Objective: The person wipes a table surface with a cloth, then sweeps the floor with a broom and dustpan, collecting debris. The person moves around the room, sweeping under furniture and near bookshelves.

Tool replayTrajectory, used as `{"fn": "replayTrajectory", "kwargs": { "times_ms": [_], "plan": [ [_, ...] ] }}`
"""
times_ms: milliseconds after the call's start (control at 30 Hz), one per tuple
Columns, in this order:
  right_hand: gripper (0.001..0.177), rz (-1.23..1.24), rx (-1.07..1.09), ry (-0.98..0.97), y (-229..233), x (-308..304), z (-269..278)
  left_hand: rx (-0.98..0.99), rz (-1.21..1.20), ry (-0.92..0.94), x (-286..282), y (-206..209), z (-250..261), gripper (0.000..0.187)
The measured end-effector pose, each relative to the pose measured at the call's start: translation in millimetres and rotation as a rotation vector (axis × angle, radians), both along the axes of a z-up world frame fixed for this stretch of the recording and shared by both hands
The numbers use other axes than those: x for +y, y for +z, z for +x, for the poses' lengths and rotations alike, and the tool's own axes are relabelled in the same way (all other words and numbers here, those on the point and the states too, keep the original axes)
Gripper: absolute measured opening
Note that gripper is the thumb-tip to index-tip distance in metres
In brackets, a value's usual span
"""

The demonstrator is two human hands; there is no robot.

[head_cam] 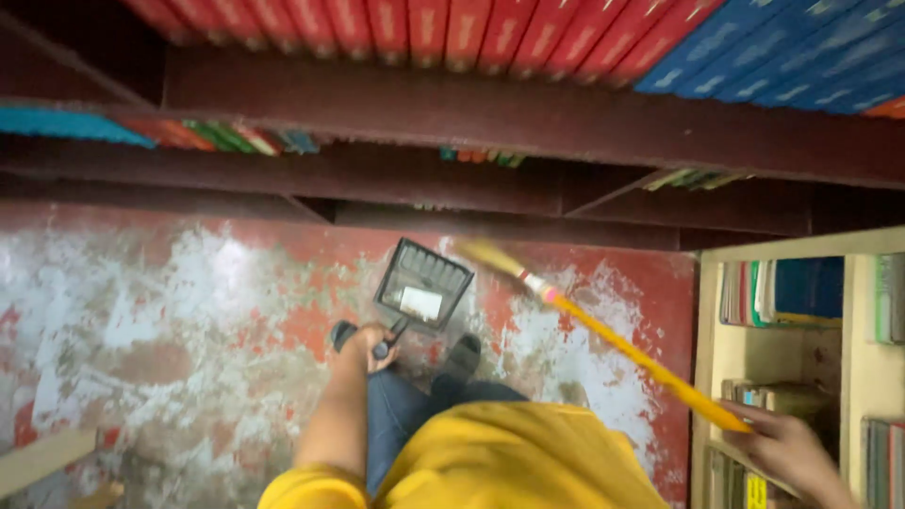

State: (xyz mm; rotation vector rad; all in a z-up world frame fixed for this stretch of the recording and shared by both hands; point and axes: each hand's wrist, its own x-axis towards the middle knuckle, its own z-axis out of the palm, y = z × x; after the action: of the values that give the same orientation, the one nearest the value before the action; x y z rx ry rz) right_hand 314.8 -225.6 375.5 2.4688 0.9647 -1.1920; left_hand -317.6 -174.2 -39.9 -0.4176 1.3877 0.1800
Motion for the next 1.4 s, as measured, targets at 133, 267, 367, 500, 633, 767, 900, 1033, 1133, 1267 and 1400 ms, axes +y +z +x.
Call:
{"fn": "replayTrajectory", "kwargs": {
  "times_ms": [133,267,367,500,633,767,900,1033,1133,1267,1400],
  "plan": [
    [0.056,0.196,0.021,-0.011,-39,-20,31,-0.059,-0.027,0.015,3,-19,13,0.026],
    [0.065,0.096,-0.167,0.428,-142,12,-33,-0.064,0.019,-0.021,8,-31,22,0.018],
    [0.061,-0.036,-0.053,0.337,-121,35,-103,-0.064,-0.040,0.006,11,-39,24,0.019],
    [0.059,-0.031,0.105,0.304,-107,10,-79,-0.009,-0.044,0.035,18,-15,24,0.026],
    [0.057,0.065,0.284,-0.125,-83,-40,60,0.008,0.025,0.022,-4,-1,8,0.022],
    [0.067,0.317,0.543,0.033,-189,-116,328,-0.020,-0.049,0.007,-19,24,-16,0.022],
    [0.058,0.288,0.281,-0.223,-90,-51,167,0.000,-0.079,0.088,-43,27,-46,0.023],
    [0.045,0.118,0.003,0.069,-151,-12,86,0.192,0.055,0.059,-64,42,-81,0.012],
    [0.047,0.012,-0.054,0.217,-163,14,0,0.218,0.064,0.015,-76,46,-106,0.020],
    [0.047,-0.077,0.169,0.110,-95,58,-186,0.195,0.086,0.005,-89,4,-140,0.020],
    [0.056,0.133,0.285,0.313,-206,70,-229,0.222,0.098,-0.006,-87,23,-148,0.021]
  ]
}}
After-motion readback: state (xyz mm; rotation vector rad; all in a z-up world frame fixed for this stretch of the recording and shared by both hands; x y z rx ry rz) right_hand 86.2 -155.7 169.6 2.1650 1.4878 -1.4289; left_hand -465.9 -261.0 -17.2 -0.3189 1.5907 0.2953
